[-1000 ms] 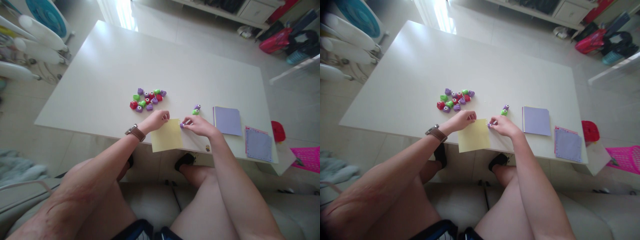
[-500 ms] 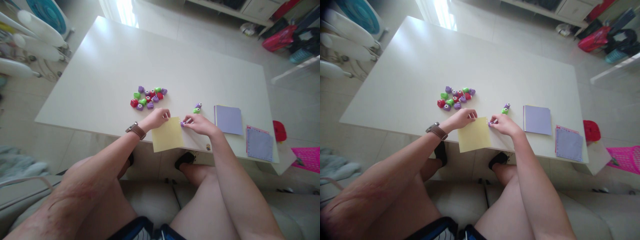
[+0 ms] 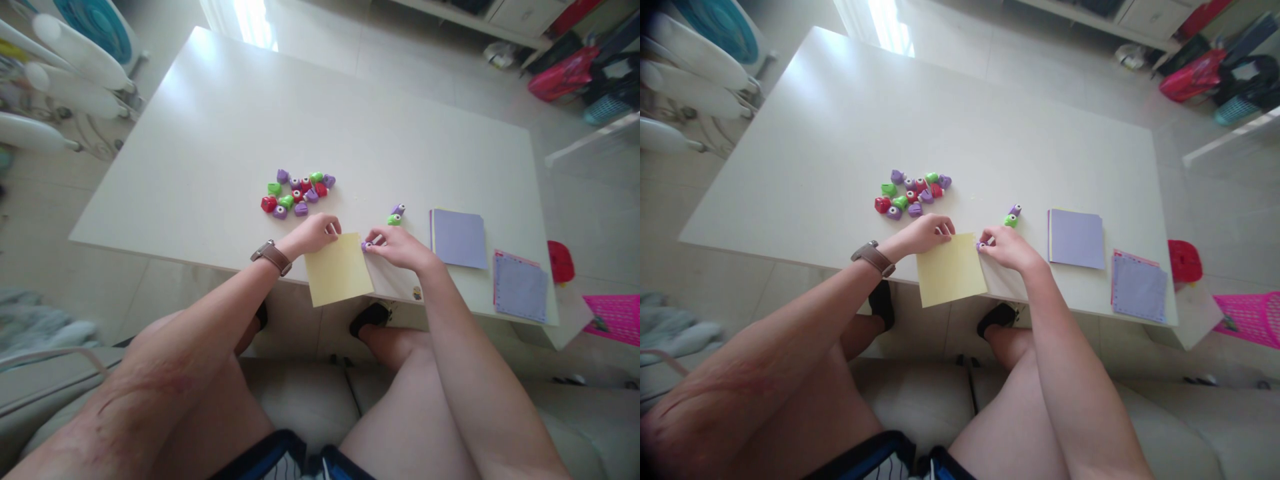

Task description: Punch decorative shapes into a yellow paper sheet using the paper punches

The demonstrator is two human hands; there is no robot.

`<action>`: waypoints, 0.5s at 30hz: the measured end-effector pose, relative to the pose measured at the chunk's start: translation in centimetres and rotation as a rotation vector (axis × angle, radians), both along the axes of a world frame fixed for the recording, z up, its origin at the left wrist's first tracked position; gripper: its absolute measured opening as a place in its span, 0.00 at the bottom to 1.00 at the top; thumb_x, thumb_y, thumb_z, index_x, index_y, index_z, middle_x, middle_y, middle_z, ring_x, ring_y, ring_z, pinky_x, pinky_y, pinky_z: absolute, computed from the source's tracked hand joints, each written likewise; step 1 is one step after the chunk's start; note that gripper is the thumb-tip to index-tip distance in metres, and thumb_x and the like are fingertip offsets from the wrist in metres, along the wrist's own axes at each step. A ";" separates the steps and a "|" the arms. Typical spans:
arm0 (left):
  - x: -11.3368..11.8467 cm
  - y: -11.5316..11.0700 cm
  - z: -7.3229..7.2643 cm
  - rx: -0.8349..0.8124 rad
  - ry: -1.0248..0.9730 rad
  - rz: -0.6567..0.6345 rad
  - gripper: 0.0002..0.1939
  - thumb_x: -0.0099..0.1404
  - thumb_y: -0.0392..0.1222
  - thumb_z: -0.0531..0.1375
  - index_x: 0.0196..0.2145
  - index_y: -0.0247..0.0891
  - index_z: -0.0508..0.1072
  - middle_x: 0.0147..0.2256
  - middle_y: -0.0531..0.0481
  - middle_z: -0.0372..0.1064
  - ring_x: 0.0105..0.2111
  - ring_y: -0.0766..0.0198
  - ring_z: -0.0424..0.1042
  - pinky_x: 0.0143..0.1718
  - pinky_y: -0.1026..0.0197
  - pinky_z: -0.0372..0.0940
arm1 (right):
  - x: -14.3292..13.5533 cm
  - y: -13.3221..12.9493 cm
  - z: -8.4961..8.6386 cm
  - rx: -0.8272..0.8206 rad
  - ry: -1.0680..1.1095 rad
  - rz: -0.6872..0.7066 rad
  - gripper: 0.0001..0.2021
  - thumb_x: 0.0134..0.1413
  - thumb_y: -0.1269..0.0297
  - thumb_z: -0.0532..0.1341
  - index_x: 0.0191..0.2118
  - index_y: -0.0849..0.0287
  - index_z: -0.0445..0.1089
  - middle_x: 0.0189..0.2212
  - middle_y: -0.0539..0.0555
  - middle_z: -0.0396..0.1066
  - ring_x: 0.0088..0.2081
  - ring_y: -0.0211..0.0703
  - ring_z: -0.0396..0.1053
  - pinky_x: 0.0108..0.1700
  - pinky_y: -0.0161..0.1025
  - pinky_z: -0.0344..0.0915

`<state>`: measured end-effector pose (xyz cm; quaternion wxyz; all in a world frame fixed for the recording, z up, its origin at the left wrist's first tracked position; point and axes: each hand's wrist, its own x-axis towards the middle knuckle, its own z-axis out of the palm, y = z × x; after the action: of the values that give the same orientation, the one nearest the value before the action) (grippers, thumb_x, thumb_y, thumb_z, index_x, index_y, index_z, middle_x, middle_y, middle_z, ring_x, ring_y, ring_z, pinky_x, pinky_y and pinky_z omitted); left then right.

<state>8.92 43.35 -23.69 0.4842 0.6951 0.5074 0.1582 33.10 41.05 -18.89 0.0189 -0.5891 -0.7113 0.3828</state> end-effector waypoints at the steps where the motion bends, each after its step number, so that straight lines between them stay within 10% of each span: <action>1: 0.0 0.0 0.0 -0.003 0.012 -0.004 0.05 0.62 0.32 0.63 0.36 0.37 0.79 0.33 0.47 0.77 0.31 0.61 0.74 0.36 0.59 0.69 | 0.0 0.0 0.0 -0.001 0.000 0.003 0.02 0.61 0.71 0.67 0.39 0.58 0.78 0.39 0.56 0.82 0.40 0.46 0.80 0.45 0.41 0.73; 15: 0.1 -0.1 0.4 -0.044 0.065 -0.009 0.07 0.65 0.31 0.62 0.41 0.35 0.78 0.37 0.46 0.78 0.32 0.64 0.74 0.32 0.65 0.66 | -0.2 0.0 0.6 -0.041 -0.033 -0.004 0.03 0.63 0.67 0.66 0.40 0.58 0.78 0.40 0.58 0.82 0.42 0.49 0.79 0.47 0.43 0.73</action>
<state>9.04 43.29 -23.29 0.4834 0.6914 0.5229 0.1221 32.87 41.09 -18.27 -0.0041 -0.5973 -0.7023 0.3872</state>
